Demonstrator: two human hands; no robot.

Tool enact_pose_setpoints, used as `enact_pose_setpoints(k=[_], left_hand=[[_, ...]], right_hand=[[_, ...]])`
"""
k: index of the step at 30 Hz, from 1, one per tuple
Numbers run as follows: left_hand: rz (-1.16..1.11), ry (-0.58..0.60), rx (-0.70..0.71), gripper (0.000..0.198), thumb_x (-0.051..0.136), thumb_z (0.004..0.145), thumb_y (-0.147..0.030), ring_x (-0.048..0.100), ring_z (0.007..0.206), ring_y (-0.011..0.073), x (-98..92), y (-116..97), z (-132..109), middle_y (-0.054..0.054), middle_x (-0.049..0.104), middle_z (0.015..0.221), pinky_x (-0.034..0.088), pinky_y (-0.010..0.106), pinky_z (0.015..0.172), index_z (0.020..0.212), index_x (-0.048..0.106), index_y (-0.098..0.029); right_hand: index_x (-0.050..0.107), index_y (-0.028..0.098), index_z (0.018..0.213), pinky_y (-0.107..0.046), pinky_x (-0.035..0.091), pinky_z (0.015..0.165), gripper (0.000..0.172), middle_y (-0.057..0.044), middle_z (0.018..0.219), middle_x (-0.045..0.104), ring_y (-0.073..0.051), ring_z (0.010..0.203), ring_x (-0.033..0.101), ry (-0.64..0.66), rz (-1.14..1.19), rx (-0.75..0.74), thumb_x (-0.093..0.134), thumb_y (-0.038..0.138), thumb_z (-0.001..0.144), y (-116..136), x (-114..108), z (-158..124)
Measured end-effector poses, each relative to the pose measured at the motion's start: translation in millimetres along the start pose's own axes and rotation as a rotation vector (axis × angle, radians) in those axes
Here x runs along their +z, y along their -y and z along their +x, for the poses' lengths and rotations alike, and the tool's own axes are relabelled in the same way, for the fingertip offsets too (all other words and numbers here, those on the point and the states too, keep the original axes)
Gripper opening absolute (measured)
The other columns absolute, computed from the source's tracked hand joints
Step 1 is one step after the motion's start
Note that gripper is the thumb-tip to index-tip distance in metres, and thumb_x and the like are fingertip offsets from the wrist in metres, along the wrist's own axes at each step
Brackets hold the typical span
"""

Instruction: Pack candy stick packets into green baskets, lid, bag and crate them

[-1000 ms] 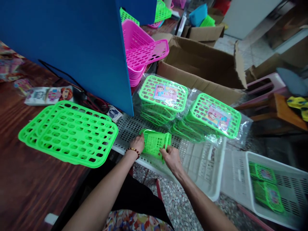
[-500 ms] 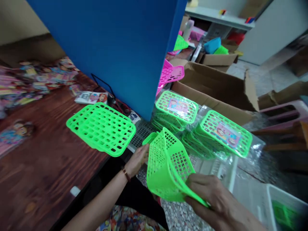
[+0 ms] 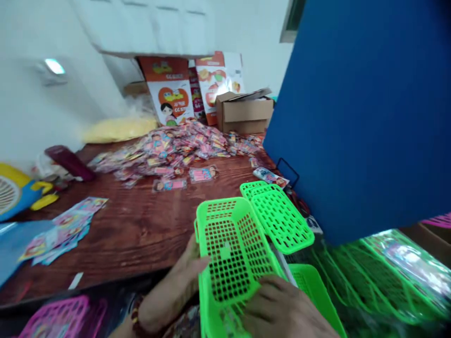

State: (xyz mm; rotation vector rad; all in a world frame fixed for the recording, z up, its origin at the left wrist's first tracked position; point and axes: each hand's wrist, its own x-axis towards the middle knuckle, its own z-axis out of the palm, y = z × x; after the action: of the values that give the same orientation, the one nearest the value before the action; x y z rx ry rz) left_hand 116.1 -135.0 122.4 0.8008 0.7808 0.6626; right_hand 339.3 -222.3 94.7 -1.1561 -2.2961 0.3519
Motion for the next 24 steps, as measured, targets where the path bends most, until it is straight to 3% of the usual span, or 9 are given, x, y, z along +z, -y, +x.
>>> enact_pose_setpoints(k=[3, 5, 7, 10, 13, 15, 17, 20, 24], left_hand=[[-0.060, -0.090, 0.089, 0.066, 0.066, 0.083, -0.039, 0.056, 0.122, 0.0289, -40.3, -19.8, -1.5, 0.006, 0.054, 0.141, 0.047, 0.046, 0.102, 0.143, 0.038, -0.035], [-0.086, -0.157, 0.175, 0.061, 0.065, 0.084, -0.036, 0.055, 0.124, 0.0289, -67.5, -26.4, 3.0, 0.006, 0.054, 0.141, 0.046, 0.044, 0.103, 0.140, 0.042, -0.031], [-0.108, -0.217, 0.276, 0.061, 0.066, 0.083, -0.035, 0.054, 0.125, 0.0290, -94.2, -30.2, 9.0, 0.006, 0.055, 0.140, 0.046, 0.044, 0.104, 0.140, 0.043, -0.031], [-0.123, -0.267, 0.347, 0.066, 0.072, 0.077, -0.033, 0.058, 0.121, 0.0298, -131.9, -35.4, 15.2, 0.007, 0.060, 0.135, 0.048, 0.042, 0.101, 0.138, 0.045, -0.029], [-0.171, -0.406, 0.323, 0.073, 0.079, 0.067, -0.034, 0.069, 0.099, 0.0294, -164.0, -43.9, 15.1, 0.007, 0.070, 0.118, 0.056, 0.040, 0.086, 0.133, 0.050, -0.026], [-0.234, -0.575, 0.307, 0.076, 0.080, 0.064, -0.037, 0.072, 0.086, 0.0283, -182.6, -51.4, 11.7, 0.006, 0.073, 0.108, 0.059, 0.041, 0.077, 0.133, 0.050, -0.026], [-0.286, -0.728, 0.289, 0.071, 0.077, 0.067, -0.039, 0.072, 0.082, 0.0277, -200.0, -58.3, 7.2, 0.005, 0.074, 0.105, 0.059, 0.042, 0.075, 0.132, 0.052, -0.025], [-0.335, -0.893, 0.289, 0.057, 0.069, 0.074, -0.035, 0.073, 0.080, 0.0250, -221.8, -65.0, 3.2, 0.003, 0.075, 0.103, 0.059, 0.040, 0.077, 0.127, 0.056, -0.024], [-0.382, -1.010, 0.324, 0.043, 0.060, 0.080, -0.031, 0.072, 0.086, 0.0231, -237.2, -70.5, 10.1, 0.001, 0.075, 0.098, 0.059, 0.038, 0.081, 0.123, 0.060, -0.025]], right_hand=[[0.064, 0.034, 0.110, -0.040, 0.042, 0.102, 0.032, 0.000, 0.092, 0.072, -0.019, 0.088, 0.065, 0.259, 0.051, -0.094, 0.060, 0.054, 0.086, 12.9, 1.5, 68.5], [0.059, 0.031, 0.124, -0.036, 0.043, 0.103, 0.047, -0.002, 0.113, 0.069, -0.020, 0.106, 0.062, 0.295, 0.142, -0.074, 0.063, 0.055, 0.083, 16.1, -4.7, 107.4], [0.059, 0.029, 0.125, -0.031, 0.047, 0.098, 0.040, -0.004, 0.122, 0.065, -0.019, 0.113, 0.060, 0.209, 0.248, -0.037, 0.060, 0.047, 0.089, 11.4, -9.5, 141.6], [0.063, 0.026, 0.117, -0.030, 0.049, 0.093, 0.025, -0.005, 0.118, 0.066, -0.017, 0.109, 0.061, -0.040, 0.377, 0.071, 0.050, 0.031, 0.096, -11.7, -1.1, 185.7], [0.064, 0.023, 0.109, -0.030, 0.051, 0.087, 0.022, -0.005, 0.108, 0.068, -0.018, 0.101, 0.063, -0.206, 0.445, 0.300, 0.050, 0.032, 0.094, -51.3, 29.2, 220.6], [0.065, 0.021, 0.103, -0.031, 0.051, 0.083, 0.022, -0.005, 0.101, 0.069, -0.019, 0.094, 0.064, -0.163, 0.437, 0.401, 0.050, 0.033, 0.093, -83.2, 55.6, 239.1], [0.066, 0.019, 0.099, -0.033, 0.049, 0.087, 0.021, -0.007, 0.102, 0.067, -0.020, 0.096, 0.063, -0.078, 0.326, 0.389, 0.050, 0.030, 0.090, -113.7, 80.6, 257.8], [0.065, 0.017, 0.108, -0.040, 0.040, 0.101, 0.026, -0.013, 0.122, 0.060, -0.025, 0.117, 0.053, 0.037, 0.065, 0.330, 0.055, 0.031, 0.088, -144.9, 108.8, 298.4], [0.057, 0.019, 0.126, -0.053, 0.023, 0.111, 0.041, -0.015, 0.146, 0.043, -0.031, 0.140, 0.027, 0.104, -0.172, 0.236, 0.053, 0.039, 0.091, -153.5, 140.2, 382.5]])
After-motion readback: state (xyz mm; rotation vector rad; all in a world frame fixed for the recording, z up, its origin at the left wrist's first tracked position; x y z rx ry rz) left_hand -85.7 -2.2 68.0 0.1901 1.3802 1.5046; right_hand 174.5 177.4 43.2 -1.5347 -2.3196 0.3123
